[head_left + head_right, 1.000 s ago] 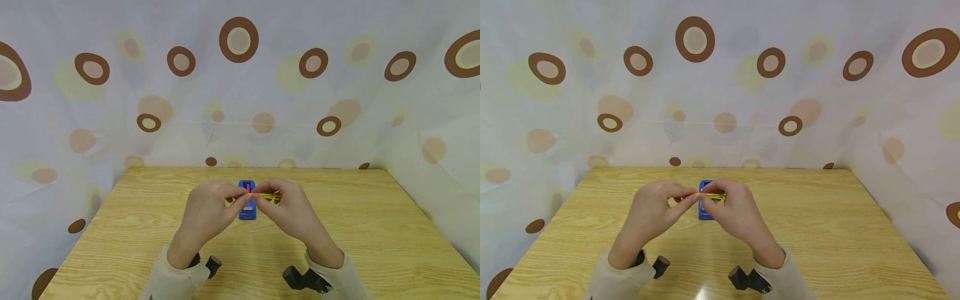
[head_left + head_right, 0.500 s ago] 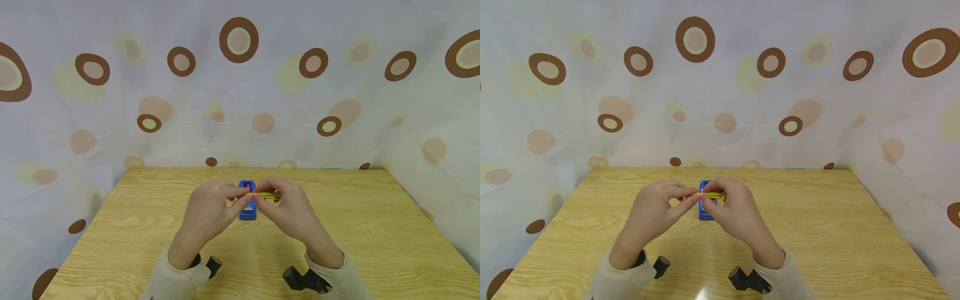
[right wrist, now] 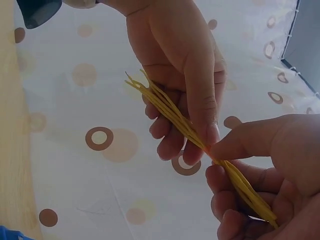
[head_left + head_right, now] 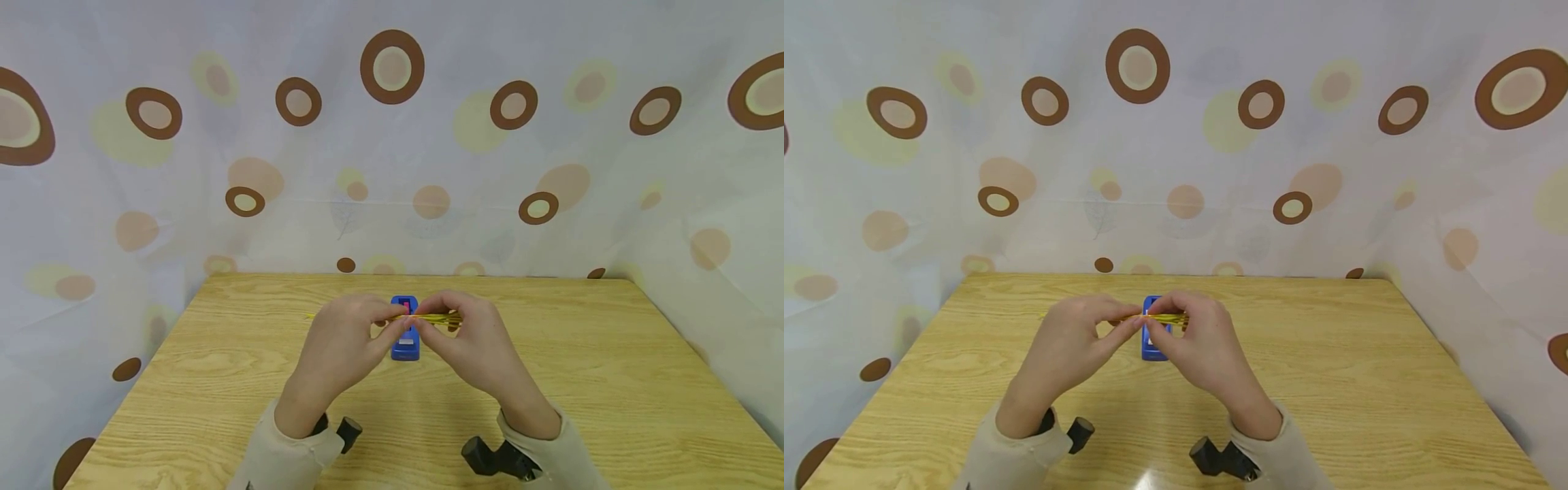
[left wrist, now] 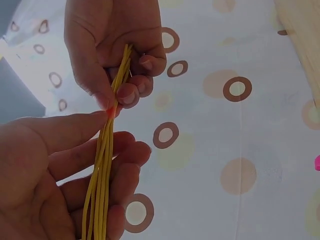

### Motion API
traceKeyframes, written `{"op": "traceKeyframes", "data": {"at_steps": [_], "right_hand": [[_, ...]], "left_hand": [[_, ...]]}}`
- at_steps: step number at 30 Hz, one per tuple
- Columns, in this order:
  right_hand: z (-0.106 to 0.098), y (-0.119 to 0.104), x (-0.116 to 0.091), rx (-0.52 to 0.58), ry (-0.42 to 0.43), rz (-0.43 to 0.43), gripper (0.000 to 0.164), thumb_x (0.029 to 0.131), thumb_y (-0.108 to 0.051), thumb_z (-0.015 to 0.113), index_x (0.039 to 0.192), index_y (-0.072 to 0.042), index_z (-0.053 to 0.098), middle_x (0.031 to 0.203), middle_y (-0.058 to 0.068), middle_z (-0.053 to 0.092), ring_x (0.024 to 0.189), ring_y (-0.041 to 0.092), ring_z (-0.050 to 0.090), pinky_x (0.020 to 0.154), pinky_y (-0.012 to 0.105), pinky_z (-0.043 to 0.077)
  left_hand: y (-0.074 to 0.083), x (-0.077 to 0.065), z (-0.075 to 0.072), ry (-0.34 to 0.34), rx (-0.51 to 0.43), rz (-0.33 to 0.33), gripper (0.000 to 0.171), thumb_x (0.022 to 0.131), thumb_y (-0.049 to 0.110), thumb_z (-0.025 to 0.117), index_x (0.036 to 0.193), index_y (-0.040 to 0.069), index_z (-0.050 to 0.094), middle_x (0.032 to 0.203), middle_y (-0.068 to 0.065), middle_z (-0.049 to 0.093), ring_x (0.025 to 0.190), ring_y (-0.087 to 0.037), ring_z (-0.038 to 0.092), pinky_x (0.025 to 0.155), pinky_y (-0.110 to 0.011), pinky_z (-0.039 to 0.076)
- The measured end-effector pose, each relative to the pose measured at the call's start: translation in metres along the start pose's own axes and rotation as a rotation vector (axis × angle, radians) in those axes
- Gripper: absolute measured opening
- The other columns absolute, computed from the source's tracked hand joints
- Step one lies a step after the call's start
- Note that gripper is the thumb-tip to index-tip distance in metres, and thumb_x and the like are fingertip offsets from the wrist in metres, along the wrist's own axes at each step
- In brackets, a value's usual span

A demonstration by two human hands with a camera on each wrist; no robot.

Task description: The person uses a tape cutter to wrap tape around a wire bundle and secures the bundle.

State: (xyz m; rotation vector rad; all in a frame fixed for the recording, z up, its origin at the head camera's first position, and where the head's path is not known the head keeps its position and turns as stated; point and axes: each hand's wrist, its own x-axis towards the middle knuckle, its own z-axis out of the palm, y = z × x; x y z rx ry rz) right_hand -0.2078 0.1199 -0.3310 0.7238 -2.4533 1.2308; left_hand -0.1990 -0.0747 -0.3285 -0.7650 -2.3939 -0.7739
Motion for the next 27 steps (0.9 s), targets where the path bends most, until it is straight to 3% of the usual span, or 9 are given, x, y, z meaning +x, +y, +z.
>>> {"op": "traceKeyframes", "data": {"at_steps": [4,12,19,27], "right_hand": [[0.0,0.0008,-0.0011,0.015,0.005,0.007,0.005,0.09,-0.021,0.075,0.091,-0.016,0.073,0.088,-0.008,0.068,0.075,0.012,0.056,0.064,0.032,0.048],[-0.0018,0.003,-0.0007,0.046,-0.017,-0.006,0.004,0.09,-0.016,0.075,0.088,-0.014,0.076,0.086,-0.01,0.07,0.082,0.009,0.063,0.075,0.037,0.054],[-0.0033,0.0032,-0.0001,0.056,-0.048,0.008,0.007,0.088,-0.009,0.075,0.085,-0.015,0.076,0.085,-0.01,0.07,0.083,0.009,0.064,0.076,0.035,0.055],[-0.0032,0.004,-0.0003,0.084,-0.087,-0.002,0.007,0.092,-0.009,0.07,0.091,-0.015,0.074,0.089,-0.007,0.07,0.085,0.009,0.065,0.076,0.033,0.056]], "left_hand": [[-0.0001,0.0006,0.0007,-0.001,-0.011,0.007,0.015,0.09,0.027,0.074,0.095,0.015,0.081,0.079,0.008,0.07,0.065,-0.004,0.058,0.057,-0.021,0.045],[0.0002,0.0007,0.0015,0.029,0.046,0.045,0.008,0.087,0.024,0.078,0.089,0.017,0.082,0.076,0.009,0.069,0.063,-0.005,0.055,0.056,-0.021,0.044],[0.0004,0.0006,0.0018,0.025,0.049,0.061,0.005,0.085,0.022,0.08,0.086,0.018,0.081,0.077,0.01,0.069,0.062,-0.008,0.055,0.056,-0.022,0.042],[0.0,0.0,0.0021,0.036,0.039,0.064,0.005,0.085,0.022,0.08,0.087,0.017,0.081,0.077,0.01,0.068,0.065,-0.006,0.054,0.056,-0.021,0.042]]}}
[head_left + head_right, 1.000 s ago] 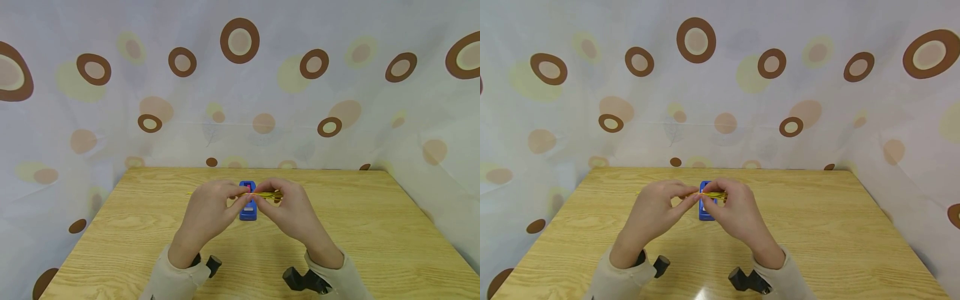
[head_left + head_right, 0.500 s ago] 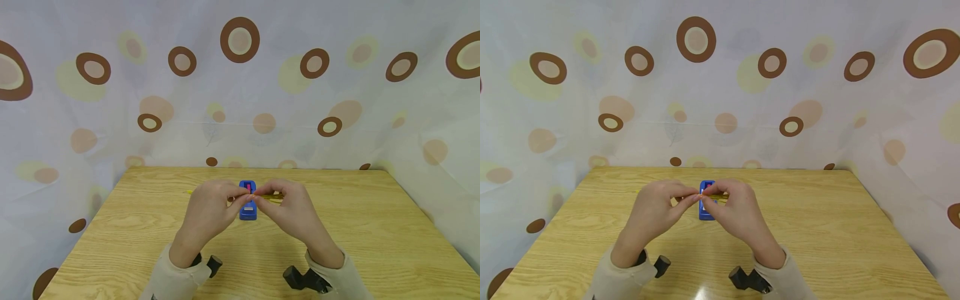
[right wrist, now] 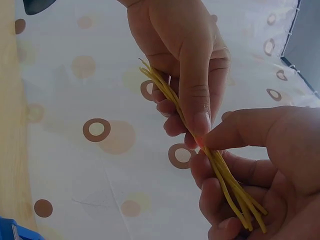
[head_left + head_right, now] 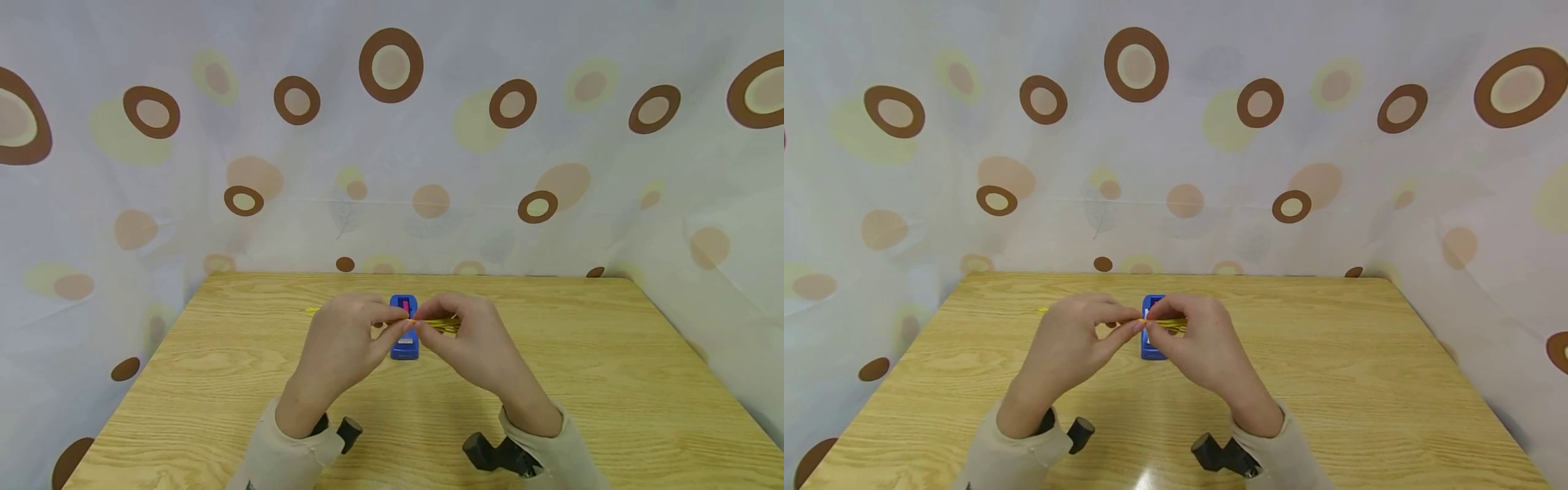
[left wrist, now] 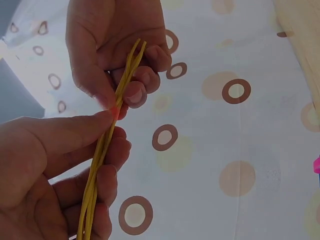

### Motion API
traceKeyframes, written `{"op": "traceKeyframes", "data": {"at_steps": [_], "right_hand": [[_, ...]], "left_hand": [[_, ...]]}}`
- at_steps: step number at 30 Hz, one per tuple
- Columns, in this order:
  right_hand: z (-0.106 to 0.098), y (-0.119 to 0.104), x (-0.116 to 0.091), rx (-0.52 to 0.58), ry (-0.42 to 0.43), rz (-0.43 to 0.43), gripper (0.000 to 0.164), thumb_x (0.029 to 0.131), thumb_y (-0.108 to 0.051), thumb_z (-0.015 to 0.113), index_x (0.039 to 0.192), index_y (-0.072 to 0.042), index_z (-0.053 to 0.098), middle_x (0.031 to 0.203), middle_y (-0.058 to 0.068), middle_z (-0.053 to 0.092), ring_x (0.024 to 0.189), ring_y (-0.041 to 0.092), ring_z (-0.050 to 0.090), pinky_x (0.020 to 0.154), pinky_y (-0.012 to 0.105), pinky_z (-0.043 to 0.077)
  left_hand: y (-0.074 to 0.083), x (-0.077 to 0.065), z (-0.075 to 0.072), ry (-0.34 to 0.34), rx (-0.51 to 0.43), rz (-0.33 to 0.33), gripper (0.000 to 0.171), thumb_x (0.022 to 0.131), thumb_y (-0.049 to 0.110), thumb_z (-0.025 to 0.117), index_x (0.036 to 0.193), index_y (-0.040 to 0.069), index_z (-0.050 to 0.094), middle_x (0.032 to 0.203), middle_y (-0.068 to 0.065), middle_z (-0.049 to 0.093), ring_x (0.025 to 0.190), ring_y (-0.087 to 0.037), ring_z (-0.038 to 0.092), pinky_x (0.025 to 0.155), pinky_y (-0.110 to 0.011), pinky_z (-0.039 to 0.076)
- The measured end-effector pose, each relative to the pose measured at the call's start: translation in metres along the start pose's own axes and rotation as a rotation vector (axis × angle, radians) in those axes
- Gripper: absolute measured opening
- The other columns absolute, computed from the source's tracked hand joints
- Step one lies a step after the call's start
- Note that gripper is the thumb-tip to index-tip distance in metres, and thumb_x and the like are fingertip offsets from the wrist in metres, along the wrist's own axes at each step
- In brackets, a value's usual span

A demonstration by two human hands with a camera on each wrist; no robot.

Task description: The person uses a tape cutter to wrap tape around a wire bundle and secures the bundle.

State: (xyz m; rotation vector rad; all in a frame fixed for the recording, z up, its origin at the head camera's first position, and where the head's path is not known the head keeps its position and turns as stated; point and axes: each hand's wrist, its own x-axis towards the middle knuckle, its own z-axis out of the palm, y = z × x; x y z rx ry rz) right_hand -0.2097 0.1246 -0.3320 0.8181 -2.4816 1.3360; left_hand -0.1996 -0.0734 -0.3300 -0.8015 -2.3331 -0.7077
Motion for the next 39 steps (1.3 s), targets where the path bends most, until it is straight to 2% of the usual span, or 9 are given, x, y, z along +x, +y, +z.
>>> {"op": "traceKeyframes", "data": {"at_steps": [5,10,15,21,26,31,34,39], "right_hand": [[0.0002,0.0011,0.0001,-0.002,-0.006,-0.026,0.007,0.091,-0.007,0.069,0.091,-0.014,0.072,0.089,-0.005,0.07,0.08,0.009,0.063,0.07,0.031,0.055],[0.0002,0.0007,-0.0008,-0.032,0.017,-0.03,0.006,0.091,-0.01,0.069,0.091,-0.016,0.071,0.09,-0.006,0.069,0.082,0.009,0.062,0.061,0.029,0.048],[0.001,0.0003,-0.0009,-0.05,0.045,-0.024,0.007,0.091,-0.011,0.07,0.091,-0.017,0.071,0.091,-0.005,0.069,0.086,0.009,0.063,0.061,0.033,0.048],[0.0018,0.0007,-0.0004,-0.056,0.058,-0.03,0.008,0.089,-0.01,0.073,0.09,-0.018,0.071,0.09,-0.006,0.069,0.085,0.009,0.063,0.063,0.034,0.048],[0.0022,0.0003,0.0002,-0.061,0.049,-0.022,0.003,0.089,-0.013,0.074,0.09,-0.015,0.071,0.09,-0.008,0.069,0.085,0.009,0.063,0.064,0.035,0.049],[0.0021,-0.0003,0.0003,-0.056,0.048,-0.011,0.005,0.09,-0.017,0.073,0.09,-0.012,0.072,0.09,-0.007,0.069,0.084,0.01,0.062,0.065,0.035,0.048],[0.0022,-0.0008,0.0002,-0.039,0.054,-0.006,0.002,0.09,-0.014,0.072,0.088,-0.014,0.072,0.088,-0.009,0.068,0.083,0.009,0.062,0.063,0.034,0.048],[0.0024,-0.001,0.0001,-0.018,0.06,0.008,0.008,0.089,-0.012,0.072,0.086,-0.019,0.072,0.086,-0.009,0.068,0.083,0.009,0.063,0.063,0.033,0.048]], "left_hand": [[0.0006,-0.0002,0.0005,0.002,-0.012,-0.004,0.005,0.084,0.021,0.08,0.087,0.017,0.081,0.079,0.009,0.069,0.068,-0.007,0.057,0.058,-0.023,0.044],[0.0012,0.0003,0.001,0.009,-0.023,-0.003,0.006,0.085,0.021,0.08,0.088,0.016,0.081,0.08,0.009,0.07,0.069,-0.007,0.058,0.058,-0.023,0.044],[0.0005,0.0007,0.0014,0.012,-0.027,-0.005,0.01,0.086,0.023,0.079,0.092,0.015,0.081,0.083,0.008,0.071,0.072,-0.008,0.061,0.059,-0.022,0.046],[0.0002,0.0008,-0.0002,-0.048,-0.064,-0.043,0.013,0.089,0.023,0.076,0.096,0.014,0.081,0.089,0.006,0.073,0.073,-0.007,0.063,0.06,-0.023,0.048],[0.0009,0.0008,-0.0016,-0.093,-0.089,-0.081,0.012,0.091,0.023,0.073,0.097,0.015,0.08,0.086,0.007,0.072,0.068,-0.003,0.061,0.057,-0.021,0.047],[0.0016,0.001,-0.0017,-0.076,-0.059,-0.061,0.009,0.091,0.022,0.074,0.094,0.016,0.08,0.081,0.008,0.071,0.064,-0.003,0.059,0.055,-0.02,0.045],[0.0019,0.0009,-0.0014,-0.054,-0.034,-0.037,0.009,0.09,0.021,0.075,0.093,0.016,0.081,0.078,0.008,0.07,0.062,-0.004,0.056,0.054,-0.02,0.043],[0.0023,0.0006,-0.0011,-0.022,-0.014,0.002,0.008,0.089,0.02,0.076,0.091,0.015,0.081,0.075,0.008,0.069,0.059,-0.005,0.054,0.054,-0.019,0.042]]}}
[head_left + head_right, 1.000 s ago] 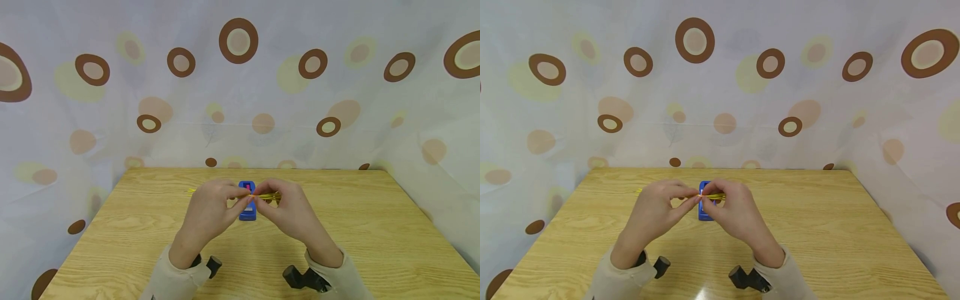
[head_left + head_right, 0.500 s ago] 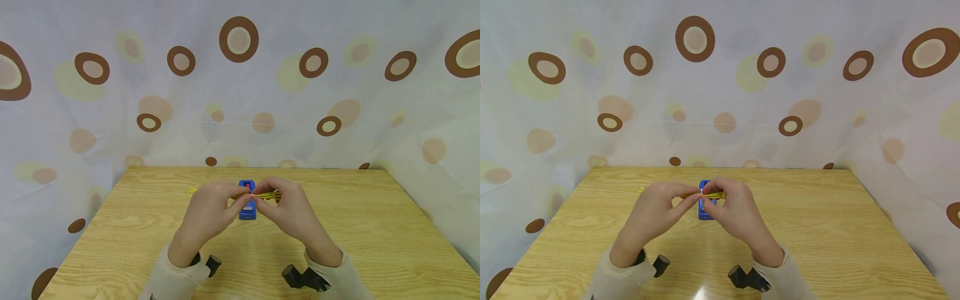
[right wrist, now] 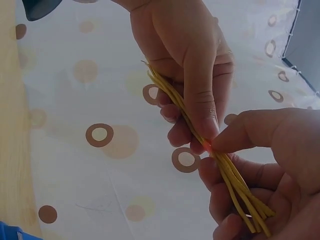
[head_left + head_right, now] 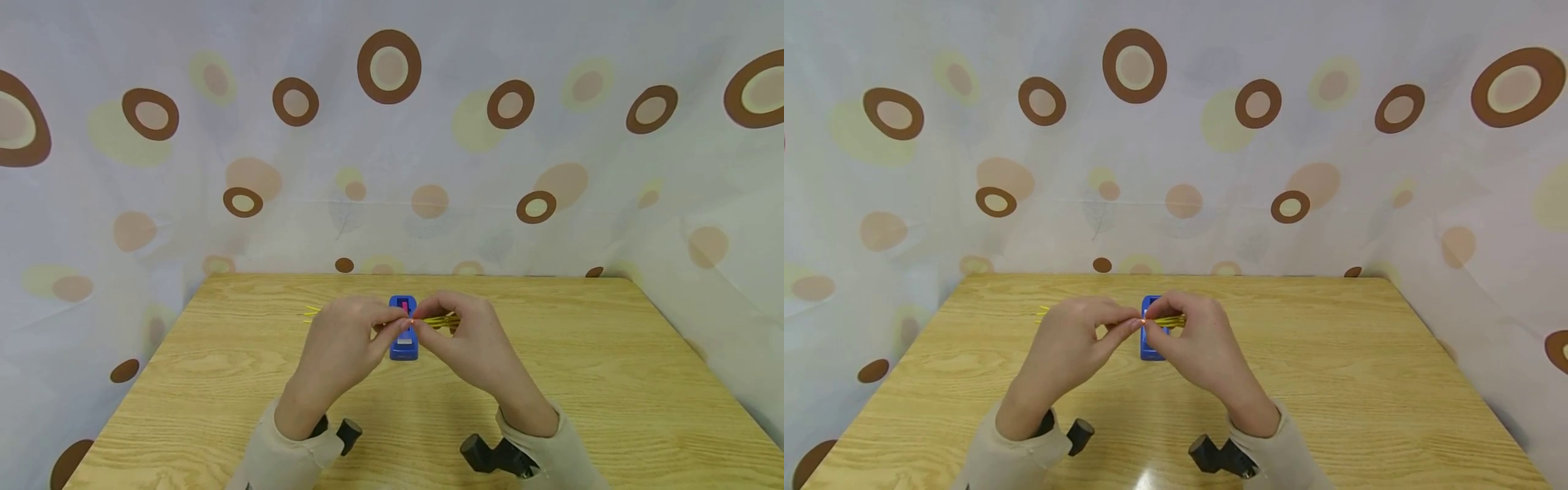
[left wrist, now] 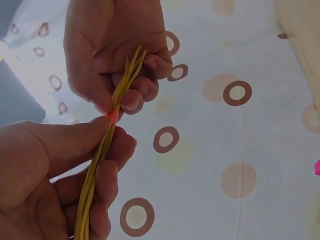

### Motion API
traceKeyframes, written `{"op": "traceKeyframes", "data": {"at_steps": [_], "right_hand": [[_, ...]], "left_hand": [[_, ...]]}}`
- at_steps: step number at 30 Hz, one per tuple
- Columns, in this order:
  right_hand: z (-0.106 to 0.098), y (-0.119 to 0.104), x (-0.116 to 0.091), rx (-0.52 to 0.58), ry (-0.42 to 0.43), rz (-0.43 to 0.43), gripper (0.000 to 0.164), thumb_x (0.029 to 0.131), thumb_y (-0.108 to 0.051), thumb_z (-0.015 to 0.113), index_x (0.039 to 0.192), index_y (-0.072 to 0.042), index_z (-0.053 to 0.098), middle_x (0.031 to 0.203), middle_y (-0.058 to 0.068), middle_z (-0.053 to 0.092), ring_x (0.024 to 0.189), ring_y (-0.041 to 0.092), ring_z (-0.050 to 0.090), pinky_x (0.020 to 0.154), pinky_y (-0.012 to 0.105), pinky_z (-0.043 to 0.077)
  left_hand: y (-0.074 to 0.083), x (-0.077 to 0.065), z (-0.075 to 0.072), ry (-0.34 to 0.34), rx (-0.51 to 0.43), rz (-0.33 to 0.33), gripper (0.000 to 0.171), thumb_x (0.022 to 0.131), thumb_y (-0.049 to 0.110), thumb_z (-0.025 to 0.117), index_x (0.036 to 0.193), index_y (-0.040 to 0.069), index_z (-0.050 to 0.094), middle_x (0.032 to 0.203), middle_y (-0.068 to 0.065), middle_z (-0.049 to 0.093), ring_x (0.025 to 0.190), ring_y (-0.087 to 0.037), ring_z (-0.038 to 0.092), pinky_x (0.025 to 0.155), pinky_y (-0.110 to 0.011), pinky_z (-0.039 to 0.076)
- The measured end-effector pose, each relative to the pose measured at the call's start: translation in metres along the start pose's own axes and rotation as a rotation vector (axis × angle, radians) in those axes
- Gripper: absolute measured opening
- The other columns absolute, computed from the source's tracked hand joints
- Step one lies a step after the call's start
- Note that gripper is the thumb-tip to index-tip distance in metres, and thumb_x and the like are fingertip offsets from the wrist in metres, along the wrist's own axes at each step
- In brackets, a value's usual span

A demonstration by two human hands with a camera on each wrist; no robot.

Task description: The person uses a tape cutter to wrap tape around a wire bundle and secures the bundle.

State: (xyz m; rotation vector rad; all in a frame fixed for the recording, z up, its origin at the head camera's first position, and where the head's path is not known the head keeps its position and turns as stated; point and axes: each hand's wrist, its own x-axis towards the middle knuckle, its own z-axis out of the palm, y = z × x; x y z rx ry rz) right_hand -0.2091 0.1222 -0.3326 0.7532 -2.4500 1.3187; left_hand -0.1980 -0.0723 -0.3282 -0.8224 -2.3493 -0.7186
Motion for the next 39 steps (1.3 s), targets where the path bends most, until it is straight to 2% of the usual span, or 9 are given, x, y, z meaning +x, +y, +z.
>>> {"op": "traceKeyframes", "data": {"at_steps": [7,13,20,24,31,39], "right_hand": [[-0.0006,0.0006,-0.0002,0.0,-0.008,0.014,0.007,0.089,-0.011,0.071,0.088,-0.017,0.073,0.087,-0.007,0.069,0.084,0.01,0.063,0.064,0.033,0.048],[-0.0009,0.0014,0.0002,-0.009,-0.033,0.013,0.005,0.091,-0.013,0.07,0.09,-0.017,0.073,0.088,-0.007,0.069,0.085,0.011,0.062,0.065,0.035,0.048],[-0.0005,0.0027,0.0005,-0.01,-0.046,-0.035,0.009,0.09,-0.011,0.072,0.09,-0.02,0.071,0.09,-0.01,0.068,0.089,0.009,0.064,0.067,0.036,0.047],[-0.0005,0.0027,0.0002,-0.022,-0.04,-0.05,0.011,0.089,-0.01,0.073,0.09,-0.021,0.071,0.09,-0.012,0.067,0.088,0.009,0.063,0.067,0.037,0.046],[-0.0006,0.0023,0.0,-0.027,-0.026,-0.059,0.008,0.09,-0.012,0.073,0.09,-0.02,0.071,0.089,-0.01,0.068,0.089,0.01,0.062,0.067,0.043,0.046],[0.0001,0.002,0.0005,-0.034,-0.018,-0.06,0.01,0.088,-0.01,0.075,0.09,-0.019,0.072,0.089,-0.012,0.067,0.087,0.009,0.062,0.068,0.039,0.047]], "left_hand": [[-0.0002,-0.0002,0.0023,0.021,0.002,0.013,0.008,0.087,0.021,0.077,0.09,0.014,0.081,0.078,0.007,0.07,0.06,-0.005,0.054,0.055,-0.02,0.042],[-0.0004,0.0001,0.0023,0.043,-0.007,0.024,0.007,0.085,0.018,0.08,0.091,0.015,0.081,0.083,0.007,0.072,0.067,-0.008,0.059,0.059,-0.023,0.046],[-0.0005,-0.0001,0.0017,0.046,-0.019,0.023,0.007,0.082,0.016,0.083,0.089,0.015,0.081,0.083,0.007,0.072,0.071,-0.01,0.062,0.062,-0.025,0.047],[-0.001,-0.0003,0.0014,0.04,-0.023,0.031,0.008,0.081,0.016,0.083,0.089,0.015,0.081,0.082,0.008,0.071,0.069,-0.007,0.059,0.061,-0.024,0.045],[-0.0024,0.0004,-0.0005,0.021,-0.024,0.026,0.008,0.085,0.018,0.08,0.092,0.015,0.081,0.086,0.007,0.073,0.072,-0.008,0.062,0.064,-0.025,0.048],[-0.005,0.0008,-0.0007,-0.018,-0.035,0.008,0.01,0.087,0.019,0.078,0.095,0.014,0.081,0.086,0.006,0.073,0.07,-0.007,0.061,0.063,-0.024,0.047]]}}
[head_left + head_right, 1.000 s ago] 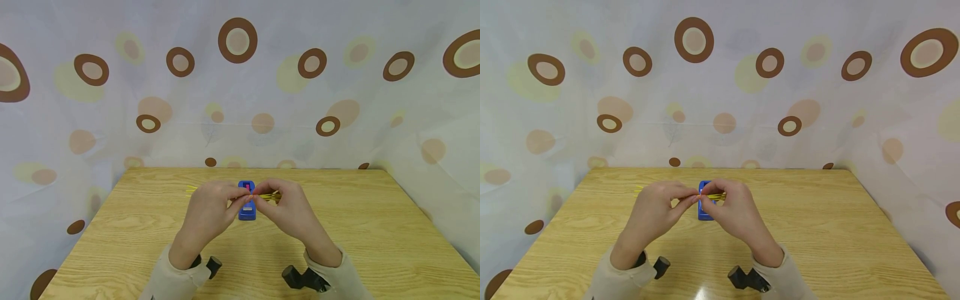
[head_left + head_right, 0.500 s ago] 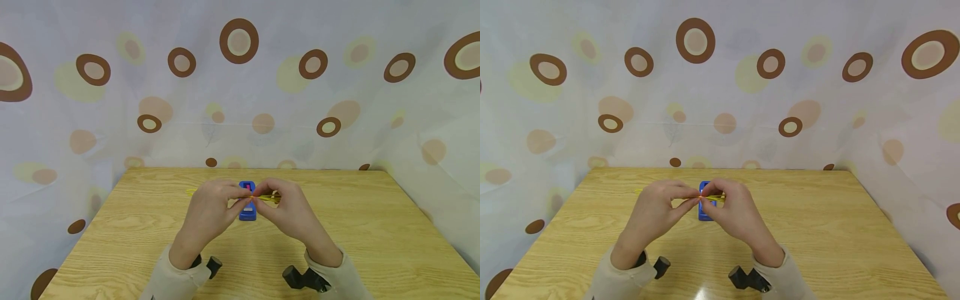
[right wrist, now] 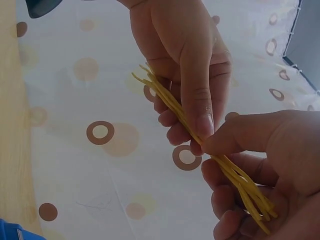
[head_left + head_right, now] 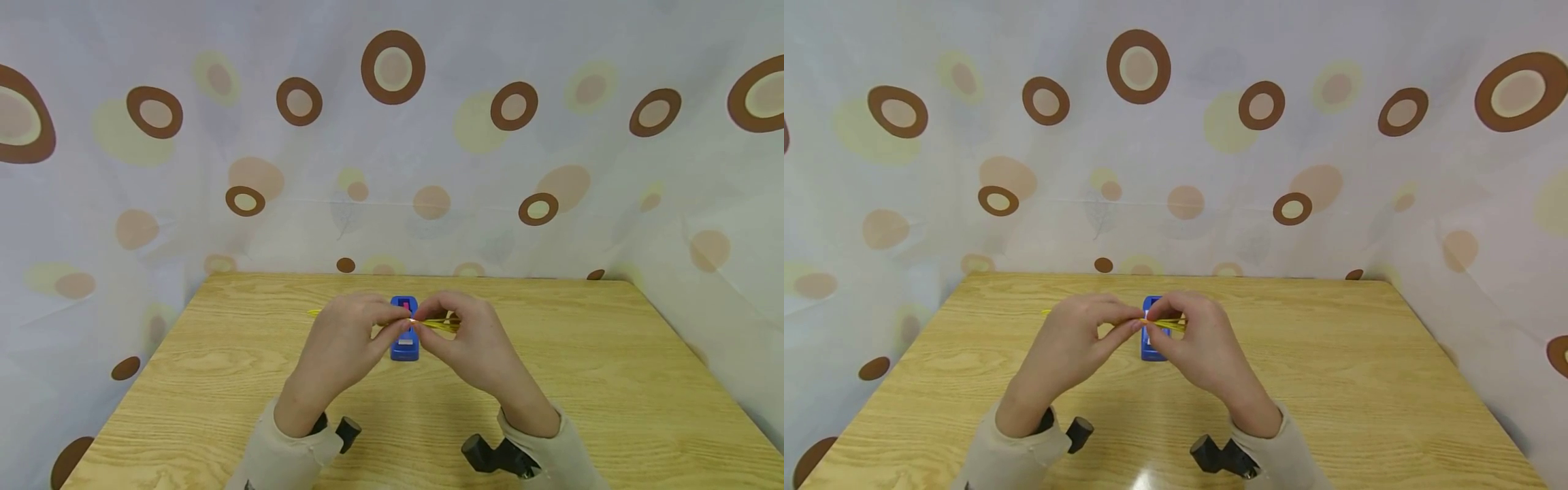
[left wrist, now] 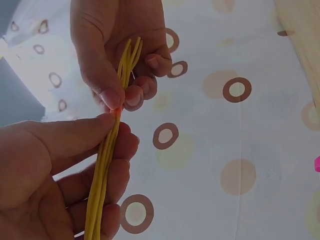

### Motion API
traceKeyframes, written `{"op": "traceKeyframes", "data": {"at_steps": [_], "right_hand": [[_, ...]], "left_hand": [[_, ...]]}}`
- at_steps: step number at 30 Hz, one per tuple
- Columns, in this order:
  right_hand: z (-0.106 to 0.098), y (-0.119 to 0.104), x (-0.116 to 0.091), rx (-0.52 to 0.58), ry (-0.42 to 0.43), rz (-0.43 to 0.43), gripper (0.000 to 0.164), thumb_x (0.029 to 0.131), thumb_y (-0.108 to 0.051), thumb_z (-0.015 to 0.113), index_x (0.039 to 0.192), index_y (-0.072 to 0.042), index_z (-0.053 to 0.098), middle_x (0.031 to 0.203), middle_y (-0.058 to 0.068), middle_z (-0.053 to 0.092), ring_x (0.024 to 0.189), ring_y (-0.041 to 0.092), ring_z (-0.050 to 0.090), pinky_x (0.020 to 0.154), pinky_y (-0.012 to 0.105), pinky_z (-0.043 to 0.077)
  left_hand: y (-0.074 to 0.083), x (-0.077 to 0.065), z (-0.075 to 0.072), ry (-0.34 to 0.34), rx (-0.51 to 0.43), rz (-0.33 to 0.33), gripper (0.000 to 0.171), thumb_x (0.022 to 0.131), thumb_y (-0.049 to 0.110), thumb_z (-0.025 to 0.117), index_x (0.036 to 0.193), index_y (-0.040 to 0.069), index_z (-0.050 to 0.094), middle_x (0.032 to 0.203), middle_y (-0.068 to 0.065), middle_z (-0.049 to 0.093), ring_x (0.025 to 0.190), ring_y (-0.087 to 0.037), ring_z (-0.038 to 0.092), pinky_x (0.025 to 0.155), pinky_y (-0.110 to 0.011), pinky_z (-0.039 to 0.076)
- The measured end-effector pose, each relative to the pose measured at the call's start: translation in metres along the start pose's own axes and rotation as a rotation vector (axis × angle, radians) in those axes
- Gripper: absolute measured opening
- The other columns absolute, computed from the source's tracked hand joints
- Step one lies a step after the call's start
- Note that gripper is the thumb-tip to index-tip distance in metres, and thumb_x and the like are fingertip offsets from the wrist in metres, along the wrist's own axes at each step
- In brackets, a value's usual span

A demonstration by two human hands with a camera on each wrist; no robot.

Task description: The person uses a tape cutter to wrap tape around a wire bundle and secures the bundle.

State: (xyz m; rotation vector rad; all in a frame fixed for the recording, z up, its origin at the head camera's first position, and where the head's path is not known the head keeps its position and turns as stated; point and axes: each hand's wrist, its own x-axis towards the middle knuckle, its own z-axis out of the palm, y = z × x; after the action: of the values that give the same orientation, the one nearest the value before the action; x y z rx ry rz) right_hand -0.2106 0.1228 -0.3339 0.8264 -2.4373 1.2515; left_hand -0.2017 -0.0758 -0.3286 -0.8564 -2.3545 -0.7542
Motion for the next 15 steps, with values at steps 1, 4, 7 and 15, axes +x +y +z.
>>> {"op": "traceKeyframes", "data": {"at_steps": [1,4,7,15], "right_hand": [[0.0,0.0002,0.0001,0.001,0.001,-0.001,0.011,0.088,-0.01,0.075,0.09,-0.019,0.071,0.089,-0.012,0.067,0.087,0.009,0.062,0.067,0.039,0.047],[-0.0002,0.0006,0.0001,0.002,0.002,-0.001,0.011,0.087,-0.009,0.075,0.091,-0.019,0.071,0.089,-0.011,0.067,0.086,0.009,0.062,0.066,0.037,0.047],[-0.0004,0.0006,0.0,0.006,0.001,0.006,0.012,0.087,-0.009,0.076,0.091,-0.019,0.071,0.09,-0.011,0.067,0.087,0.01,0.063,0.066,0.037,0.048],[-0.001,-0.0011,-0.0003,0.014,-0.002,0.043,0.011,0.086,-0.008,0.076,0.092,-0.018,0.072,0.09,-0.009,0.068,0.09,0.013,0.063,0.07,0.038,0.049]], "left_hand": [[-0.0002,0.0002,0.0001,0.003,-0.003,0.005,0.009,0.087,0.019,0.078,0.094,0.014,0.081,0.086,0.006,0.072,0.071,-0.007,0.061,0.064,-0.024,0.047],[-0.0004,0.0007,0.0002,0.019,-0.005,0.022,0.008,0.086,0.019,0.079,0.093,0.014,0.081,0.085,0.007,0.072,0.07,-0.007,0.062,0.064,-0.024,0.048],[-0.0004,0.0003,0.0004,0.039,0.006,0.034,0.009,0.084,0.019,0.081,0.092,0.014,0.081,0.086,0.006,0.073,0.072,-0.009,0.063,0.066,-0.026,0.049],[0.0026,-0.0002,0.0,0.066,0.02,0.032,0.009,0.082,0.018,0.082,0.091,0.015,0.082,0.085,0.007,0.073,0.074,-0.011,0.064,0.067,-0.029,0.048]]}}
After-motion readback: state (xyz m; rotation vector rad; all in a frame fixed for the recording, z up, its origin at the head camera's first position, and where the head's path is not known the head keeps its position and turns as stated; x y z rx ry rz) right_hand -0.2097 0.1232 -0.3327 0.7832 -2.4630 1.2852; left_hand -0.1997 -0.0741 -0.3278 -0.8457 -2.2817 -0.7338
